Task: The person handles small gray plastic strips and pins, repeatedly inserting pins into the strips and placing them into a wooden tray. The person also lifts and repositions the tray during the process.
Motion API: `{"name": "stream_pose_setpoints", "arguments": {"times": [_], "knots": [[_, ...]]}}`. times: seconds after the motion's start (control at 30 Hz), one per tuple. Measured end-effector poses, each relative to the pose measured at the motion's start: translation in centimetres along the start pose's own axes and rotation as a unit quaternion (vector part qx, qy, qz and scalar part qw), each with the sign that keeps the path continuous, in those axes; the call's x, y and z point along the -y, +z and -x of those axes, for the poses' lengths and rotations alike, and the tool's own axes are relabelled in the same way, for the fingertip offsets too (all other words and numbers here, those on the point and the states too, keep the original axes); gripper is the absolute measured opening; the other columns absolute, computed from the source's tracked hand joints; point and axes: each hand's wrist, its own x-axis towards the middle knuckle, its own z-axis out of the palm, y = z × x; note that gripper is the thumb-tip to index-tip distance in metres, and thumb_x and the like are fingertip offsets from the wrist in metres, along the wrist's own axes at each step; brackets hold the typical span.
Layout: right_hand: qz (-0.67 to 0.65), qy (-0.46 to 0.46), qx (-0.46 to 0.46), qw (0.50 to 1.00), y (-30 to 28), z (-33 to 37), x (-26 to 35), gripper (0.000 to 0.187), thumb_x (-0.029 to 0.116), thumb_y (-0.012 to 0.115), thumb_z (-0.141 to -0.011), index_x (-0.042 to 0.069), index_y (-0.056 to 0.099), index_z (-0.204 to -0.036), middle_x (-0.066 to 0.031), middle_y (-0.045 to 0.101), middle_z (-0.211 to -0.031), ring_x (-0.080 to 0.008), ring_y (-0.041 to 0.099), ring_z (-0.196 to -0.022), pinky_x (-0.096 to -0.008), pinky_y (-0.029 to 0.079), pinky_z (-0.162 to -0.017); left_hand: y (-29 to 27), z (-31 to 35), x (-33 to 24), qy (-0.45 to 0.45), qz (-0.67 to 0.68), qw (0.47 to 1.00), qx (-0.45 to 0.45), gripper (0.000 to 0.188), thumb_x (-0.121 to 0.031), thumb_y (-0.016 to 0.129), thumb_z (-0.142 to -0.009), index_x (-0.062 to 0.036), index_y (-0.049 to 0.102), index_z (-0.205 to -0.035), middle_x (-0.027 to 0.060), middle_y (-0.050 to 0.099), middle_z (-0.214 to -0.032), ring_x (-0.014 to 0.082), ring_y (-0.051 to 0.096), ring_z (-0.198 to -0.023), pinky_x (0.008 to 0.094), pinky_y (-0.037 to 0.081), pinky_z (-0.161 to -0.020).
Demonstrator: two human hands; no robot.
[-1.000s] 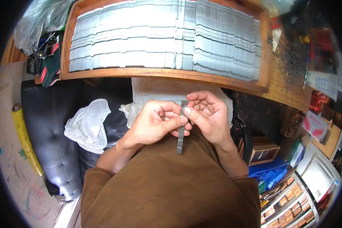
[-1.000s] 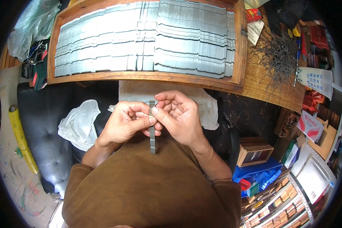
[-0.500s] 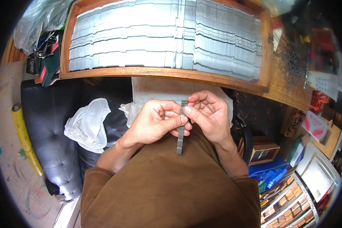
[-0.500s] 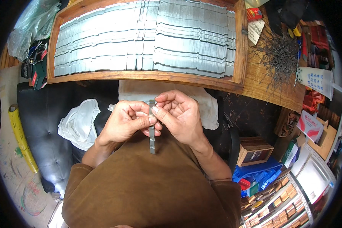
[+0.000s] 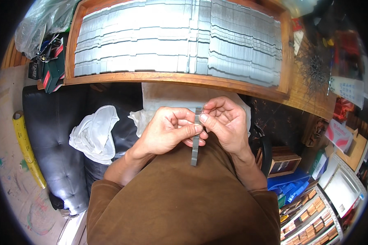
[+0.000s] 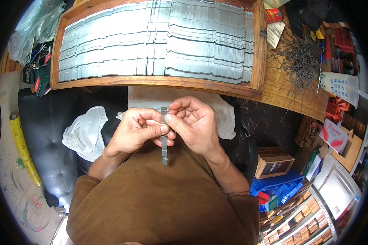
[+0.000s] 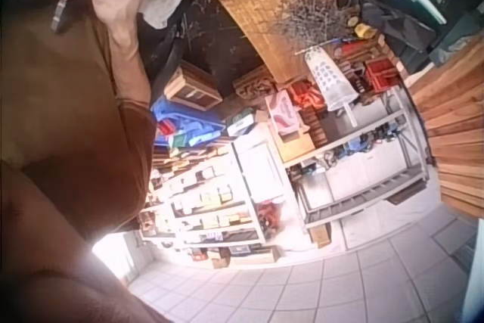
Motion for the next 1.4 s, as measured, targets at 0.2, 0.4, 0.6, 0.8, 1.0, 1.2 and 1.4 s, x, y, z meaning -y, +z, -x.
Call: {"name": "stream_pose_setpoints", "arguments": {"times": [0.2, 0.4, 0.6, 0.8, 1.0, 1.2, 1.4], "knots": [[0.009, -0.003, -0.018, 1.000, -0.2, 0.1, 0.2, 0.020, -0.010, 0.065, -0.090, -0.007, 0.059, -0.109, -0.0076, 0.064, -0.091, -0.0077, 0.062, -0.079, -0.0205, 0.053, -0.070, 0.4, 0.0, -0.2, -0.005, 0.015, 1.000, -0.022, 0.011, -0.007, 0.064, -0.098, 0.0033, 0.067, -0.102, 0.0166, 0.075, -0.094, 0.0215, 0.075, -0.082, 0.0265, 0.060, -0.067], [0.048, 0.034, -0.010, 0.998, 0.3, 0.1, 1.2, 0.008, -0.006, 0.063, -0.093, -0.009, 0.061, -0.101, -0.0099, 0.066, -0.087, -0.0096, 0.065, -0.070, -0.0216, 0.055, -0.061, 0.3, -0.2, 0.4, 0.027, 0.003, 0.999, -0.024, 0.013, -0.007, 0.064, -0.098, 0.0042, 0.067, -0.104, 0.0156, 0.075, -0.094, 0.0199, 0.074, -0.083, 0.0265, 0.060, -0.069], [0.045, 0.035, -0.002, 0.998, 0.3, 0.1, 1.1, 0.006, -0.004, 0.063, -0.095, -0.009, 0.062, -0.097, -0.0103, 0.068, -0.082, -0.0092, 0.065, -0.065, -0.0217, 0.054, -0.056, 0.4, 0.0, 0.0, 0.015, -0.002, 1.000, -0.026, 0.014, -0.007, 0.065, -0.098, 0.0042, 0.067, -0.106, 0.0150, 0.075, -0.094, 0.0192, 0.074, -0.082, 0.0262, 0.059, -0.069], [0.065, 0.034, -0.016, 0.997, 0.3, 0.0, 0.6, 0.004, -0.003, 0.065, -0.093, -0.007, 0.064, -0.091, -0.0080, 0.068, -0.081, -0.0072, 0.064, -0.066, -0.0208, 0.052, -0.057, 0.1, 0.0, 0.1, 0.013, -0.016, 1.000, -0.007, 0.019, -0.012, 0.064, -0.100, 0.0036, 0.066, -0.110, 0.0105, 0.075, -0.092, 0.0145, 0.073, -0.082, 0.0241, 0.058, -0.068], [0.075, 0.081, -0.028, 0.994, 0.2, -0.1, 1.1, 0.006, 0.000, 0.065, -0.092, -0.005, 0.065, -0.088, -0.0055, 0.068, -0.082, -0.0064, 0.062, -0.071, -0.0221, 0.052, -0.062, 0.6, 0.1, -0.4, 0.004, -0.012, 1.000, -0.025, 0.009, -0.006, 0.063, -0.098, 0.0030, 0.066, -0.097, 0.0165, 0.075, -0.093, 0.0198, 0.074, -0.081, 0.0255, 0.059, -0.067], [0.067, 0.080, -0.044, 0.994, 0.0, 0.1, 1.0, 0.006, -0.001, 0.063, -0.091, -0.004, 0.065, -0.088, -0.0053, 0.068, -0.082, -0.0066, 0.062, -0.072, -0.0217, 0.051, -0.064, 0.4, -0.2, 0.0, 0.001, -0.004, 1.000, -0.016, 0.012, -0.006, 0.063, -0.098, 0.0043, 0.066, -0.104, 0.0170, 0.075, -0.095, 0.0204, 0.075, -0.082, 0.0264, 0.060, -0.067], [0.171, -0.005, -0.145, 0.974, -3.0, 2.3, 5.5, 0.010, 0.008, 0.067, -0.086, -0.001, 0.067, -0.083, 0.0011, 0.058, -0.061, -0.0026, 0.048, -0.048, -0.0197, 0.037, -0.042, 0.1, -0.3, 0.3, 0.000, 0.010, 0.999, -0.044, 0.016, -0.006, 0.064, -0.098, 0.0046, 0.067, -0.109, 0.0180, 0.075, -0.096, 0.0208, 0.075, -0.081, 0.0268, 0.060, -0.067]]}}
